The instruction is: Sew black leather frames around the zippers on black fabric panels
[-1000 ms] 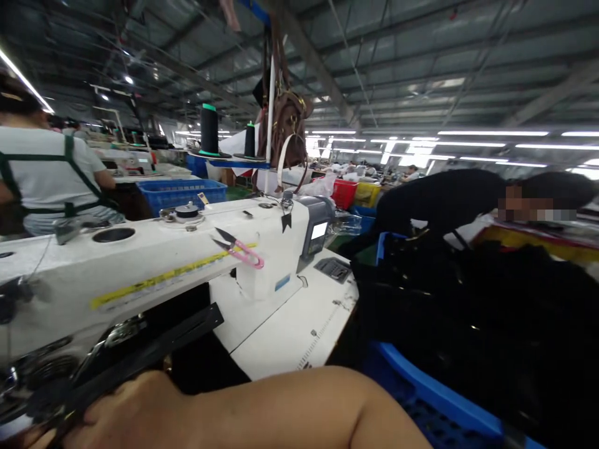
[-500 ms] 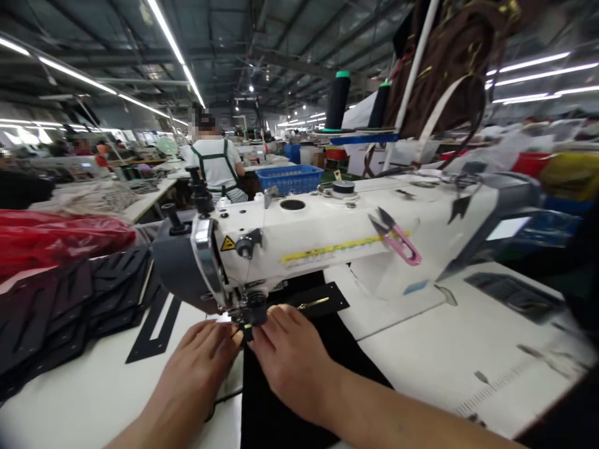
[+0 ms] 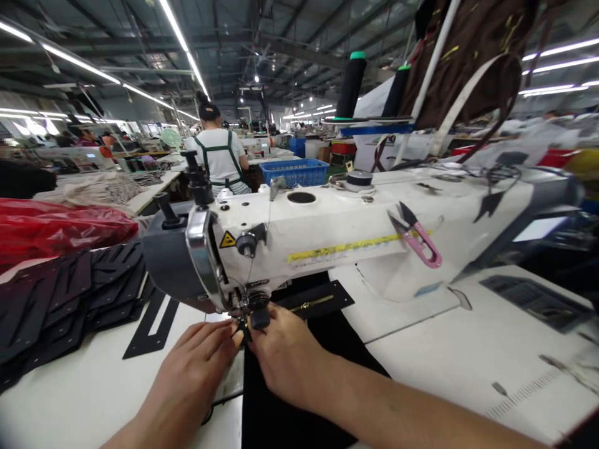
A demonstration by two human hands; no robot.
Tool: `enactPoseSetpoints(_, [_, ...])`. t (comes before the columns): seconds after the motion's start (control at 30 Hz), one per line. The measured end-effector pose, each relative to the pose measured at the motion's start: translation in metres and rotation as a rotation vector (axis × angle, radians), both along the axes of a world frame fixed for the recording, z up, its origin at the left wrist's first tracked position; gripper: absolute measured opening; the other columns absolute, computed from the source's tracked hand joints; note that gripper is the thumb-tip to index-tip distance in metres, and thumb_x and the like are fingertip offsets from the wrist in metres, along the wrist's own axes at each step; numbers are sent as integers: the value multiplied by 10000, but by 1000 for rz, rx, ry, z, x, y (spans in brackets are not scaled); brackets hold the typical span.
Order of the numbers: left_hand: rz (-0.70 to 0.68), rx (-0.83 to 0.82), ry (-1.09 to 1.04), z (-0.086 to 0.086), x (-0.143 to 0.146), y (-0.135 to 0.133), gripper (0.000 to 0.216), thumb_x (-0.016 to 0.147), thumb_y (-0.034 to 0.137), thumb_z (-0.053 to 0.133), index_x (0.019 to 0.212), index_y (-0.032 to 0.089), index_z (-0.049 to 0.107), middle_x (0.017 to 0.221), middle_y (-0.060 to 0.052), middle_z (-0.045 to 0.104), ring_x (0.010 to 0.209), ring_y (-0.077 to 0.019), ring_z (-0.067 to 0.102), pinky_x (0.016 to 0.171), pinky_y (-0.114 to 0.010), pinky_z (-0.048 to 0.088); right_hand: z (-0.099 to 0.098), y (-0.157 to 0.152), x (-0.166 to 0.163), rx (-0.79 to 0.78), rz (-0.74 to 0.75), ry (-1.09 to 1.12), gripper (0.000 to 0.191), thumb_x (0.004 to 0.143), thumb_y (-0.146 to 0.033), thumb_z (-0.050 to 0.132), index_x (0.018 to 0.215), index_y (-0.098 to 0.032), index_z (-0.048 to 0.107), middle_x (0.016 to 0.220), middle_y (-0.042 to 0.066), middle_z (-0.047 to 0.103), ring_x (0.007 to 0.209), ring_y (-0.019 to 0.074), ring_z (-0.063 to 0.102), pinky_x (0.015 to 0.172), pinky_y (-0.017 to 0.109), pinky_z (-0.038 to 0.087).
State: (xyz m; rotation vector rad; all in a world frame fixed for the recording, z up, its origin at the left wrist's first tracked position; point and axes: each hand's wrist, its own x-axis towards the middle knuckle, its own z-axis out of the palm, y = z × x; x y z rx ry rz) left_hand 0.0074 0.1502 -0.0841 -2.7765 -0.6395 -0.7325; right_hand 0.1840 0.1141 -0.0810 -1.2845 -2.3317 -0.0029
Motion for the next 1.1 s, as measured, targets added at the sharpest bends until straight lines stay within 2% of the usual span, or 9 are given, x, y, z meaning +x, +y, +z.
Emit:
enactPoseSetpoints(0.2, [3, -10, 7, 5, 1, -2, 328, 903, 108, 286, 971, 97, 607, 936, -122, 633, 905, -253, 572, 765, -399, 476, -1, -1, -2, 64, -29, -72, 282, 838, -78, 413, 1064, -55, 579, 1060, 131, 596, 1014, 239, 518, 957, 349, 390])
enactPoseSetpoints(0.6, [39, -75, 43, 4, 4, 0, 183, 860, 92, 440, 958, 89, 595, 926, -114, 610, 888, -249, 560, 788, -415, 465, -3, 3, 0, 50, -28, -16, 218, 837, -89, 427, 932, -110, 622, 1060, 113, 597, 983, 224, 526, 924, 339, 411])
enactPoseSetpoints(0.73, [40, -78, 32, 4, 4, 3, 158, 867, 100, 440, 922, 103, 588, 922, -108, 606, 880, -239, 565, 780, -409, 469, 0, 4, -2, 29, -38, -8, 194, 825, -74, 437, 891, -104, 617, 1003, 116, 608, 1001, 227, 523, 938, 338, 395])
enactPoseSetpoints(0.93, [25, -90, 16, 6, 4, 5, 187, 847, 61, 432, 928, 110, 592, 918, -106, 610, 870, -234, 570, 770, -405, 468, 2, 6, -3, 37, -30, 11, 199, 825, -65, 414, 826, -126, 604, 1008, 116, 610, 928, 224, 558, 864, 347, 446])
enactPoseSetpoints(1.1, [47, -80, 10, 5, 3, 6, 133, 828, 64, 499, 896, 119, 599, 900, -93, 619, 869, -225, 575, 769, -387, 463, 3, 5, -3, 49, -33, 30, 218, 839, -76, 392, 914, -135, 588, 1015, 106, 609, 951, 211, 561, 864, 346, 457])
